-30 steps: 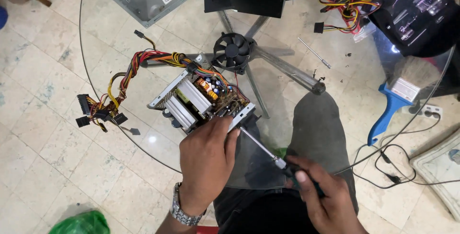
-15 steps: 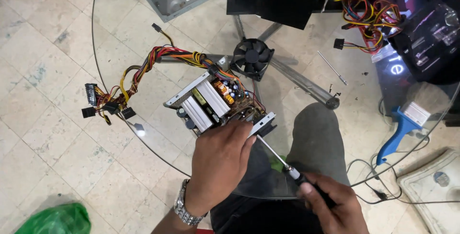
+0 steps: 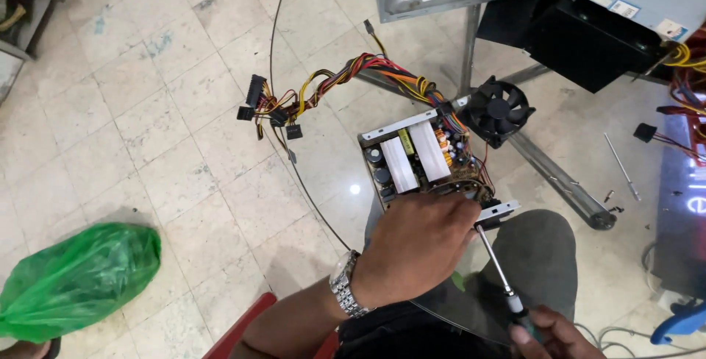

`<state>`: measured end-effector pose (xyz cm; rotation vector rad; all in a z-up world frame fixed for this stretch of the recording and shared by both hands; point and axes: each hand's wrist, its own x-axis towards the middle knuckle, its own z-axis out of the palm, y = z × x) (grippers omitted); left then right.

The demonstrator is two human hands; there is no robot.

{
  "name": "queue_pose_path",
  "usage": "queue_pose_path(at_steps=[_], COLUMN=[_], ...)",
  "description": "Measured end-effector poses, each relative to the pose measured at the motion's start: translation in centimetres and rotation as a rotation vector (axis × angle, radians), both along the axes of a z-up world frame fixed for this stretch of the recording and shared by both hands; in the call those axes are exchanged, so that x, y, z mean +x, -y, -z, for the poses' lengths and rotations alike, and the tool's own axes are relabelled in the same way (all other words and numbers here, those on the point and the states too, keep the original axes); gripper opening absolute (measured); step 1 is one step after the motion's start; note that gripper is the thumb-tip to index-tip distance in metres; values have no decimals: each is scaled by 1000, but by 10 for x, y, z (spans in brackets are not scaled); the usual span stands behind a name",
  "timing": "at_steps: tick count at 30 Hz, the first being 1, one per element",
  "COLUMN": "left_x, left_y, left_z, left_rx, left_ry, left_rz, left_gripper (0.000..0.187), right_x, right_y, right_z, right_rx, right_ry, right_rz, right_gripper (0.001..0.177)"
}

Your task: The person uses a screwdriver to remove screws from a computer power supply unit placed on a glass table. They manipulate the unit and its attached wires while unscrewing components.

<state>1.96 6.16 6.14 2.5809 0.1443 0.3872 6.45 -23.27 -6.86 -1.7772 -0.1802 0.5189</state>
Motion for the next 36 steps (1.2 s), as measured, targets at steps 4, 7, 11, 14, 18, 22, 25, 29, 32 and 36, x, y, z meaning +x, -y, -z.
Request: queue_pose_path(at_steps=[4,7,11,14,18,22,25,29,32,36], left_x=[0,0,1,2,2,1,0,0,1,1], left_y=[-1,-3,-4,-3,-3,-3,-3,-2,-1,-1], left_z=[1,0,2,4,6,6,8,10,9,8], left_rx=[38,-1,6,-9,7,-6,-13,23,29,29], left_ry=[37,33,-13,29,43,28,33,67,54,74], left_rz=[11,38,42,24,28,35,34,29,25,16], left_gripper=[19,17,15,19,19,15,14,16,18,15], right_x=[12,2,-1,1,-4,-4,-9,8,9,0], right_y=[-5,-21,-42,-42,-34,-14,-14,-8,-22,-31], right_z=[-16,-37,-77,-65,-53,-26,-32,-22,-44,-53], right_rx=[-49,-113,-181,-351,-180,208,190,146,-13,115], right_ry=[-272,-178,-199,-355,-393,-458,-569,-536,-236,-476], right_rz=[-23,-18,-46,104,170,-43,160,-116,-154,-52], right_gripper=[35,40,56,45,17,33,11,38,19,47])
